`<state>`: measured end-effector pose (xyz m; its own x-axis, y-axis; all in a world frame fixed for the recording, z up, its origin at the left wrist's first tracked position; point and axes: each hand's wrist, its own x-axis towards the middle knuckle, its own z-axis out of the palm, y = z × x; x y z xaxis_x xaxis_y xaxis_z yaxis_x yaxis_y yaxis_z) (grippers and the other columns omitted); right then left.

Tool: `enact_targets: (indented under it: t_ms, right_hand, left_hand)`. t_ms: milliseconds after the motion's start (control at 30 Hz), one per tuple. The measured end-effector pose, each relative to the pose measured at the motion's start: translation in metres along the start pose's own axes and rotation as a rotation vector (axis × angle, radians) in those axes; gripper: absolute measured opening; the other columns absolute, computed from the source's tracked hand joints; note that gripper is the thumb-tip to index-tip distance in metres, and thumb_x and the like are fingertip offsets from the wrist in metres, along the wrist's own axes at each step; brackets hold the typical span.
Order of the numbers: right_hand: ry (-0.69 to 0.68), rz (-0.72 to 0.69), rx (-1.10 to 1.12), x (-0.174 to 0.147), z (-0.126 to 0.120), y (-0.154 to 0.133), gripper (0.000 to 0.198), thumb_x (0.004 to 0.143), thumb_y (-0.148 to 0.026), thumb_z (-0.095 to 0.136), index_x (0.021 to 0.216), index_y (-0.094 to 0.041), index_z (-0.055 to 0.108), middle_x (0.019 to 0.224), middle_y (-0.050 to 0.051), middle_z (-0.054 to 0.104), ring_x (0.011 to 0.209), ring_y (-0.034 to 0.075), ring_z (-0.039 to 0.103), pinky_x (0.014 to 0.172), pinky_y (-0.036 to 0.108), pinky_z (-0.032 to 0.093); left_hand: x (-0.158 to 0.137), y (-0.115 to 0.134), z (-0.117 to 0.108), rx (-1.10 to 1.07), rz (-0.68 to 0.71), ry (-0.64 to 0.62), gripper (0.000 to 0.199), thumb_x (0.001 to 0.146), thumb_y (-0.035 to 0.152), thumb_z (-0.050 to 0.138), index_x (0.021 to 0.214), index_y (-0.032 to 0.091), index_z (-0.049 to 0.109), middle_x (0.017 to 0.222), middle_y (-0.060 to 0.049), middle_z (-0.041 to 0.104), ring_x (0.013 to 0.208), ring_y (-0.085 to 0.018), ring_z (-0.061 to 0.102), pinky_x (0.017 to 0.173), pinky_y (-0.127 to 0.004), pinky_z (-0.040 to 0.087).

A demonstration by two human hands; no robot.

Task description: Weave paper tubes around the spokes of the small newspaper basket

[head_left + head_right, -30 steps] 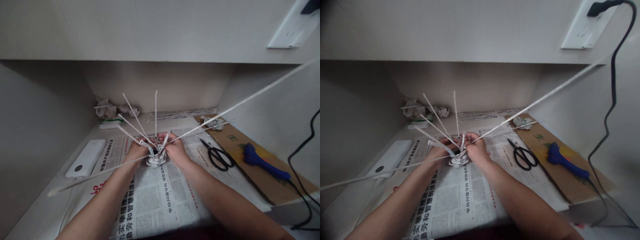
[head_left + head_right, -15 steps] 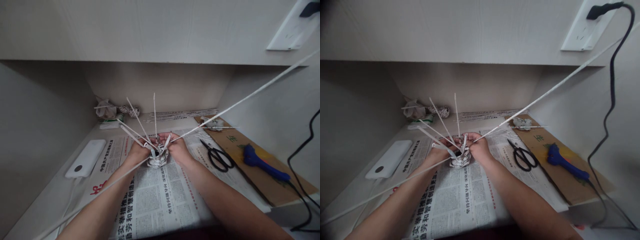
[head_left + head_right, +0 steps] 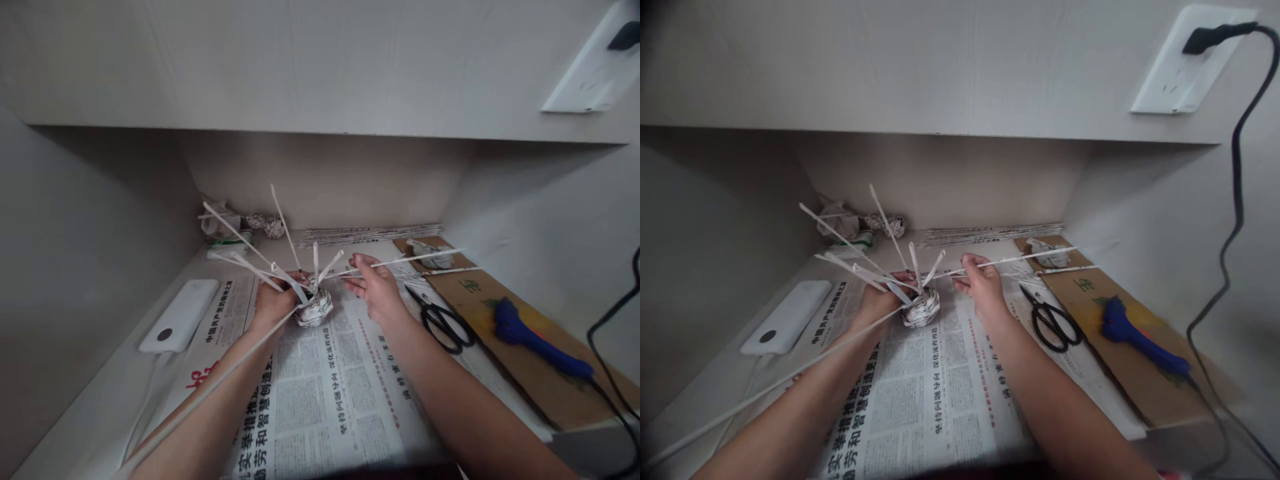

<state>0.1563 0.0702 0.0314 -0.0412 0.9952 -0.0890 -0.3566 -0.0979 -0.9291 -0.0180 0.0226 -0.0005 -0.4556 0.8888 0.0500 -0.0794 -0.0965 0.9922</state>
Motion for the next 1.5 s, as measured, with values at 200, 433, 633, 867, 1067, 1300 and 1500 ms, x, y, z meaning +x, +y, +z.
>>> enact_targets:
  t_ms: [200,433,633,867,1067,1300,1500]
  right_hand:
    - [-0.028,-0.045,-0.207,-0.002,0.000,0.006,0.036,0.066,-0.049,0.075,0.078,-0.019,0.059,0.088,0.000,0.066,0.063,0.014,0.066,0.049,0.021,0.045]
    - [-0.181,-0.203,-0.408,-0.002,0.000,0.019,0.030,0.075,-0.047,0.067,0.076,-0.017,0.067,0.075,0.004,0.069,0.071,0.019,0.066,0.059,0.026,0.048]
    - [-0.230,-0.475,-0.576,0.002,-0.005,0.021,0.028,0.084,-0.043,0.060,0.078,-0.018,0.071,0.085,0.006,0.071,0.083,0.020,0.066,0.076,0.029,0.051]
    - [-0.212,-0.585,-0.486,0.016,-0.007,0.016,0.035,0.079,-0.042,0.066,0.106,-0.021,0.070,0.135,0.010,0.055,0.112,0.023,0.060,0.079,0.027,0.054]
    - [-0.061,-0.283,-0.236,0.007,-0.001,0.009,0.032,0.069,-0.048,0.073,0.074,-0.018,0.064,0.125,0.007,0.064,0.073,0.015,0.067,0.059,0.025,0.053]
    - [-0.033,-0.238,-0.296,0.002,-0.003,0.012,0.023,0.069,-0.037,0.072,0.078,-0.017,0.067,0.078,0.003,0.071,0.073,0.019,0.069,0.057,0.023,0.050]
    - [0.052,0.031,-0.084,0.001,0.002,0.018,0.023,0.065,-0.034,0.070,0.078,-0.016,0.063,0.077,0.003,0.068,0.046,0.012,0.060,0.035,0.020,0.034]
  left_hand:
    - [0.001,0.000,0.002,-0.054,0.034,0.053,0.024,0.056,0.026,0.081,0.074,0.013,0.073,0.072,-0.009,0.072,0.062,-0.019,0.064,0.059,-0.030,0.050]
    - [-0.001,0.003,0.001,-0.027,-0.024,-0.033,0.031,0.050,0.028,0.084,0.074,0.011,0.073,0.070,-0.006,0.072,0.062,-0.018,0.064,0.060,-0.029,0.050]
    - [-0.002,0.006,-0.001,-0.026,-0.053,-0.018,0.030,0.049,0.025,0.084,0.072,0.012,0.072,0.067,-0.005,0.071,0.060,-0.018,0.064,0.058,-0.028,0.050]
    - [-0.001,0.003,-0.003,0.046,-0.034,-0.111,0.031,0.053,0.028,0.082,0.078,0.012,0.074,0.069,-0.007,0.073,0.062,-0.020,0.066,0.060,-0.030,0.051]
    - [0.000,0.001,-0.002,0.053,0.025,-0.003,0.028,0.050,0.025,0.082,0.074,0.013,0.074,0.074,-0.007,0.073,0.066,-0.021,0.067,0.061,-0.029,0.051]
    - [-0.001,0.004,0.001,0.016,0.009,0.062,0.023,0.056,0.026,0.077,0.076,0.013,0.073,0.074,-0.007,0.073,0.065,-0.020,0.066,0.059,-0.029,0.050]
    - [-0.002,0.009,0.003,-0.067,0.022,0.134,0.020,0.056,0.023,0.078,0.073,0.016,0.071,0.074,-0.007,0.072,0.064,-0.019,0.064,0.059,-0.030,0.049]
